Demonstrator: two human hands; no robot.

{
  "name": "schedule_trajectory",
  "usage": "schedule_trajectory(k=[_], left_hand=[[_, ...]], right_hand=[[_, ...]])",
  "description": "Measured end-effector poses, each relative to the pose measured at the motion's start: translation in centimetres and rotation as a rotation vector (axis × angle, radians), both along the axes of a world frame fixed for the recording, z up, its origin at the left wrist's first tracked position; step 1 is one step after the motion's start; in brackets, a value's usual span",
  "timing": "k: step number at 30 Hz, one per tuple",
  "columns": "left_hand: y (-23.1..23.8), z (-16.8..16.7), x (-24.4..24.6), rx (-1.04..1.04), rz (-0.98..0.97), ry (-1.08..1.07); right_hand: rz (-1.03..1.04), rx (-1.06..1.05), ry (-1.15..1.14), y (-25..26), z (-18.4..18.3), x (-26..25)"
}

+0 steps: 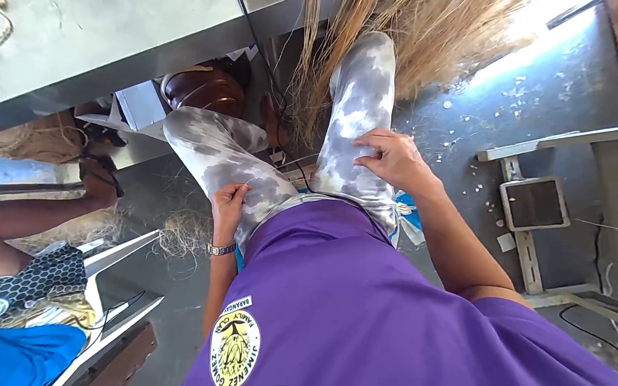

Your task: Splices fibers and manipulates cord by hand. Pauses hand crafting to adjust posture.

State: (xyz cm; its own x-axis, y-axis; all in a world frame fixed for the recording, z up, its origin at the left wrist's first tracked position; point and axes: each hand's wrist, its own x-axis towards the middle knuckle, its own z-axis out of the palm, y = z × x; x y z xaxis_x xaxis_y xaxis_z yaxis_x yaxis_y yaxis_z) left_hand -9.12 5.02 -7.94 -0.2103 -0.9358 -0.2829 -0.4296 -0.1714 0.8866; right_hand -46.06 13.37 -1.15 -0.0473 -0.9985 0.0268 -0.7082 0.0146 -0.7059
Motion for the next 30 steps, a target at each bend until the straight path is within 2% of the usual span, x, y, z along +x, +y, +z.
schedule_trajectory(k=[5, 8, 12, 18, 23, 30], left_hand=[[0.0, 0.0, 0.1, 0.011, -0.004, 0.05], [0.2, 0.5, 0.1, -0.003, -0.035, 0.049], [0.0, 1.5, 1.1, -0.024, -0.118, -0.029], [-0.7, 2.3, 3.8, -0.063, -0.168, -0.14], [-0.9, 2.4, 7.2, -0.086, -0.073, -0.191], [-2.3, 0.7, 11.6, -0.085, 0.164, -0.223]], right_hand=[[-0.114, 0.228, 0.147, -0.1, 1.3, -0.6], [-0.136, 0.212, 0.137, 0.2, 1.4, -1.6], [-0.217, 0.08, 0.003, 0.3, 1.6, -2.9], [-0.55, 0.018, -0.307, 0.7, 1.2, -7.1], [-0.754, -0.069, -0.491, 2.3, 0.4, -11.0], [-0.771, -0.039, -0.416, 3.5, -1.3, -12.5]])
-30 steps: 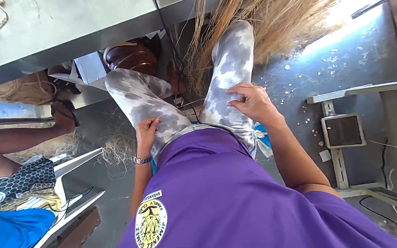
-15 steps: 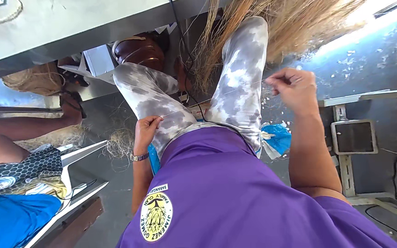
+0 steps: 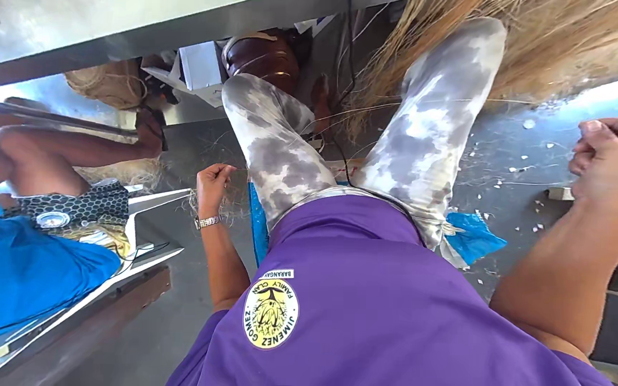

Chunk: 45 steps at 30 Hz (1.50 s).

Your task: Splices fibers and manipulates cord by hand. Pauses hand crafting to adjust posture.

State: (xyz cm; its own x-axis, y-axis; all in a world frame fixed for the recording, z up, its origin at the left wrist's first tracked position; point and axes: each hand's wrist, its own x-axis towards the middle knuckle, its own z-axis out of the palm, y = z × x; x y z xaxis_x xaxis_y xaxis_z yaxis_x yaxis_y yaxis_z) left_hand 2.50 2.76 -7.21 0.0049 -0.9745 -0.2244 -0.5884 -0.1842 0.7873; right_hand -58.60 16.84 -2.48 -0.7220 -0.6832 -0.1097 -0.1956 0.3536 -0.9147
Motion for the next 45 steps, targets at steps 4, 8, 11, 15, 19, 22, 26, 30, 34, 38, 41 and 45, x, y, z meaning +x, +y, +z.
schedule_trajectory(k=[4, 8, 11, 15, 19, 22, 26, 30, 34, 38, 41, 45], left_hand=[[-0.1, -0.2, 1.1, 0.042, -0.021, -0.077], [-0.1, 0.0, 0.5, -0.04, -0.023, -0.195], [0.9, 1.9, -1.3, -0.299, 0.119, -0.277], [1.6, 4.3, -4.7, -0.604, 0.207, -0.167], [2.8, 5.9, -7.7, -0.636, 0.097, 0.057], [3.5, 5.3, -8.6, -0.674, -0.04, 0.02], [3.4, 5.1, -9.9, -0.546, -0.171, -0.096], [2.5, 3.5, -11.3, -0.467, -0.055, -0.287], [-2.7, 1.1, -12.7, -0.525, 0.023, -0.396], [-5.6, -0.9, -14.6, -0.296, -0.012, -0.532], [-5.3, -0.8, -14.9, -0.244, -0.008, -0.527], [-5.8, -1.7, -14.5, -0.238, 0.016, -0.496]], right_hand=[[0.063, -0.033, -0.003, -0.3, -0.2, 0.7], [0.111, -0.037, 0.021, -0.9, 0.5, 1.6], [0.132, -0.032, 0.036, -1.1, 1.2, 2.2], [0.18, -0.037, 0.072, -1.1, 2.4, 3.5], [0.266, -0.107, 0.119, -1.2, 3.1, 5.1], [0.284, -0.116, 0.133, -1.3, 3.3, 6.0], [0.308, -0.123, 0.163, -1.3, 3.6, 7.0], [0.383, -0.183, 0.151, -1.8, 2.6, 8.5], [0.491, -0.145, 0.255, -2.8, -0.4, 12.4], [0.381, -0.092, 0.701, -2.9, -4.2, 15.7], [0.29, -0.137, 0.836, -3.5, -5.1, 16.1], [0.275, -0.191, 0.906, -4.5, -4.3, 16.5]])
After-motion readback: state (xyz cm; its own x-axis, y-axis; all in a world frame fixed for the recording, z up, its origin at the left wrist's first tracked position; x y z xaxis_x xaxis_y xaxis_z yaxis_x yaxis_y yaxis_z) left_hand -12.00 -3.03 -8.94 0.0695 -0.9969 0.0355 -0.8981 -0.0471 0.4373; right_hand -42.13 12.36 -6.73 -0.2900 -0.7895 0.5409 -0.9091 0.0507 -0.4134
